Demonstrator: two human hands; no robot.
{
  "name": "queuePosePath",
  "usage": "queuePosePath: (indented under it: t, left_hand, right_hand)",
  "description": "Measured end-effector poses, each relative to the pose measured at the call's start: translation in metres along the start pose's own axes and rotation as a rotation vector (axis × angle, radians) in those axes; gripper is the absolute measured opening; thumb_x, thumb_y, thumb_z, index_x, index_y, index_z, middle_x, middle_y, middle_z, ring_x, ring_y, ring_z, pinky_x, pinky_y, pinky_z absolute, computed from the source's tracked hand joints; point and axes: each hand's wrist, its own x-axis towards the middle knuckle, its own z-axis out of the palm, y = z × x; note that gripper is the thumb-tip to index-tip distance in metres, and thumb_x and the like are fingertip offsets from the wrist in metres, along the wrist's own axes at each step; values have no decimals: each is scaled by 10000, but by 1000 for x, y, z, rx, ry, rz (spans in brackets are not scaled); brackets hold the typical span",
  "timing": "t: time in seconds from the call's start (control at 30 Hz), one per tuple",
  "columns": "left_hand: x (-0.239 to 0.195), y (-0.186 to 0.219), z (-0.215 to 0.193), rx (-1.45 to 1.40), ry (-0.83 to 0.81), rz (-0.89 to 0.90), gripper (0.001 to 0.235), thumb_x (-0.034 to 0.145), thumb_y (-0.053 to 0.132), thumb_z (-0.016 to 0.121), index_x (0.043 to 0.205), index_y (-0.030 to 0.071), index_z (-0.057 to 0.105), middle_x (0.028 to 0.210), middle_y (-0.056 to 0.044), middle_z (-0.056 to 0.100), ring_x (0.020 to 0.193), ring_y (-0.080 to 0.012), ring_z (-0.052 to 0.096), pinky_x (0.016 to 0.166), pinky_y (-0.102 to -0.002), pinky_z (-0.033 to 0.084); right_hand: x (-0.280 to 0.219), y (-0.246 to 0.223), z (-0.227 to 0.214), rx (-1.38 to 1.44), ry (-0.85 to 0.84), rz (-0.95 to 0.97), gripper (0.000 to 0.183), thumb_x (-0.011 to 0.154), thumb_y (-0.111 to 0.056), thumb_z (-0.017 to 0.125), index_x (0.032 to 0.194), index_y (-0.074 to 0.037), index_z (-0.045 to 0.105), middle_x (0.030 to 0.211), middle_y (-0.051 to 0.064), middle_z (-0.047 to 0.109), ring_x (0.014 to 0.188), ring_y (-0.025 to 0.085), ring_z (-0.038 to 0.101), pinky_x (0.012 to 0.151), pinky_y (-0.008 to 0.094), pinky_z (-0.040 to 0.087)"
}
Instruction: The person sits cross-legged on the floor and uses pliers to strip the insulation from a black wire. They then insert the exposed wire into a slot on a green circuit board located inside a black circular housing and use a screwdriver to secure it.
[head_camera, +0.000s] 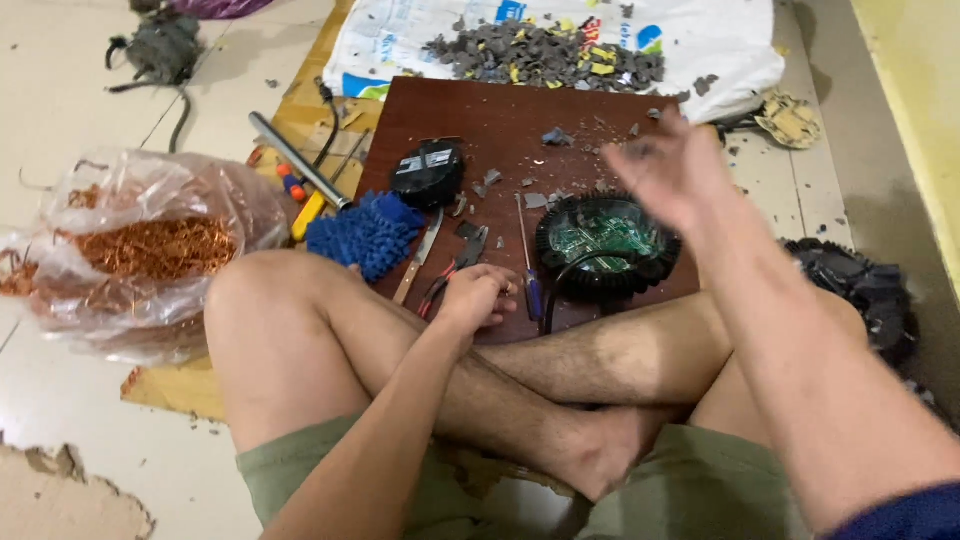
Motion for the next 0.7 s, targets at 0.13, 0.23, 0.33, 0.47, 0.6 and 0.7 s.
queuePosePath:
  t: [0.13,0.23,0.33,0.47,0.6,0.7]
  left_hand:
    - [-34,32,-3,14,-37,-115,248,919,101,511,1002,128,743,1021,-24,784,714,-115,670,648,-267,487]
    - [-8,5,-1,6,-19,-26,375,819,172,647,1163,110,780,973,-101,806,735,-171,788,605,-271,619]
    - [-6,4,-1,-25,-11,-29,399,818,174,639,1190,94,761,963,-92,798,731,-159,773,603,-262,611]
    - [-4,3,-1,-44,-21,-25,381,822,160,642,1178,91,759,973,-96,801,685,-150,759,558,-250,593]
    - [-3,3,-2,-47,-14,-24,372,814,154,644,1162,86,759,967,-85,800,665,-139,756,536,-234,586]
    - [-7,5,-1,-61,2,-13,361,830,147,633,1161,73,759,965,-115,810,679,-163,769,551,-250,589]
  right_hand:
    - [1,-20,0,-436,229,35,756,1115,-338,430,1673,1,50,1702,339,124,1583,458,328,1306,513,348]
    - [26,15,-79,-1540,426,-80,969,805,-705,769,1545,-180,428,1444,176,558,1365,407,542,1138,553,396]
    - [15,48,-109,-1667,291,148,965,750,-396,798,1564,28,501,1537,308,543,1431,489,497,1200,597,367]
    - [25,63,-117,-960,459,222,754,905,-60,604,1547,136,261,1483,417,329,1202,682,507,649,824,569]
    - [35,62,-121,-849,423,241,682,1023,-87,540,1569,139,197,1522,432,271,1307,651,465,716,808,575]
    - [46,63,-128,-741,399,210,636,1086,-161,488,1558,150,197,1546,430,288,1291,604,526,790,737,613]
